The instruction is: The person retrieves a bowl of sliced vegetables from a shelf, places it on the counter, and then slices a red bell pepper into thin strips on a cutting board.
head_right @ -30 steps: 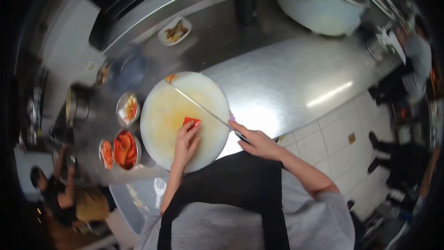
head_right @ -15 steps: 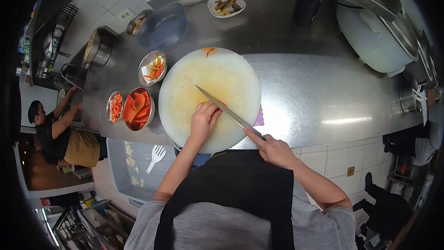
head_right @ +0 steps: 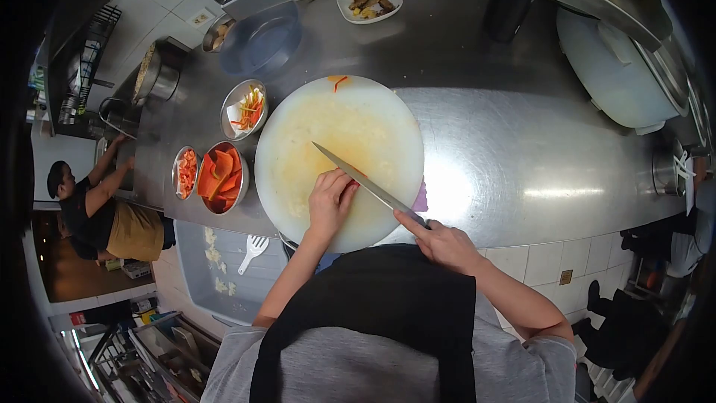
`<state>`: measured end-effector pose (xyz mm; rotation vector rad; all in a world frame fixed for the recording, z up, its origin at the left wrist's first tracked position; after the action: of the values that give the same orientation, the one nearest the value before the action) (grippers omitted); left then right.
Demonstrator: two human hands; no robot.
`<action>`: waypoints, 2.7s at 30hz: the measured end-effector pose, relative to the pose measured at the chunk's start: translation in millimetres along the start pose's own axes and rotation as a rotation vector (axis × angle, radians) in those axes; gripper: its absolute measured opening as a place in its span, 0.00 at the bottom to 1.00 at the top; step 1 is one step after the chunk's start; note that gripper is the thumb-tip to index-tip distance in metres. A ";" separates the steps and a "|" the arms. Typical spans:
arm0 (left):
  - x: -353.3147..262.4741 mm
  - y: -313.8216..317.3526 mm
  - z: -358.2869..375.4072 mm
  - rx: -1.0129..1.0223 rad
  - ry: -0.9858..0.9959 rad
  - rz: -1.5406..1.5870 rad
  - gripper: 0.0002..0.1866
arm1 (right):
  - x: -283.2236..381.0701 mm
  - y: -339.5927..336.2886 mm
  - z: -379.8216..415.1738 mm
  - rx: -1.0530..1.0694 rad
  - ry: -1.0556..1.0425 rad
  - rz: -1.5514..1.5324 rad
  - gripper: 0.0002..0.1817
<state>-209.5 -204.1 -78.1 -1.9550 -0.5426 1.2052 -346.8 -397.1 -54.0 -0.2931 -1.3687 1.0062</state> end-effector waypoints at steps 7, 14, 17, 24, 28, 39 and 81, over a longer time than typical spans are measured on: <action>-4.2 -3.3 -2.6 0.009 -0.018 0.000 0.10 | -7.0 1.0 -2.0 0.035 -0.015 -0.019 0.38; -3.5 -3.6 -2.4 0.009 -0.035 0.015 0.12 | -9.0 3.2 -2.6 0.115 0.047 -0.034 0.41; -3.5 -3.9 -2.8 0.012 -0.041 0.003 0.11 | -9.4 2.2 -1.6 0.111 0.035 -0.049 0.41; -2.1 -2.1 -1.6 -0.015 -0.044 0.021 0.11 | -13.6 6.2 -12.3 0.133 0.041 -0.034 0.41; 1.0 -0.5 1.0 -0.040 -0.032 0.041 0.10 | -0.9 -9.9 -43.2 0.068 -0.023 -0.114 0.42; 0.7 -1.2 0.5 -0.035 -0.032 0.052 0.10 | 9.0 -1.8 -23.7 0.067 -0.028 -0.133 0.44; 8.5 -0.3 3.7 -0.095 0.021 0.136 0.07 | 25.7 0.0 -46.7 -0.057 -0.074 -0.162 0.42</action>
<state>-208.8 -196.7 -83.7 -2.1111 -0.4699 1.2615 -307.9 -361.1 -48.0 -0.1855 -1.4652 0.8517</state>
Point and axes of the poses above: each hand's wrist, its own z-axis away from the middle knuckle, its own y-axis out of the palm, x = y × z, the point moved 4 cm from there along -z, towards the middle knuckle, and after that the axes turned 10 degrees about -y, right-handed, at the moved point
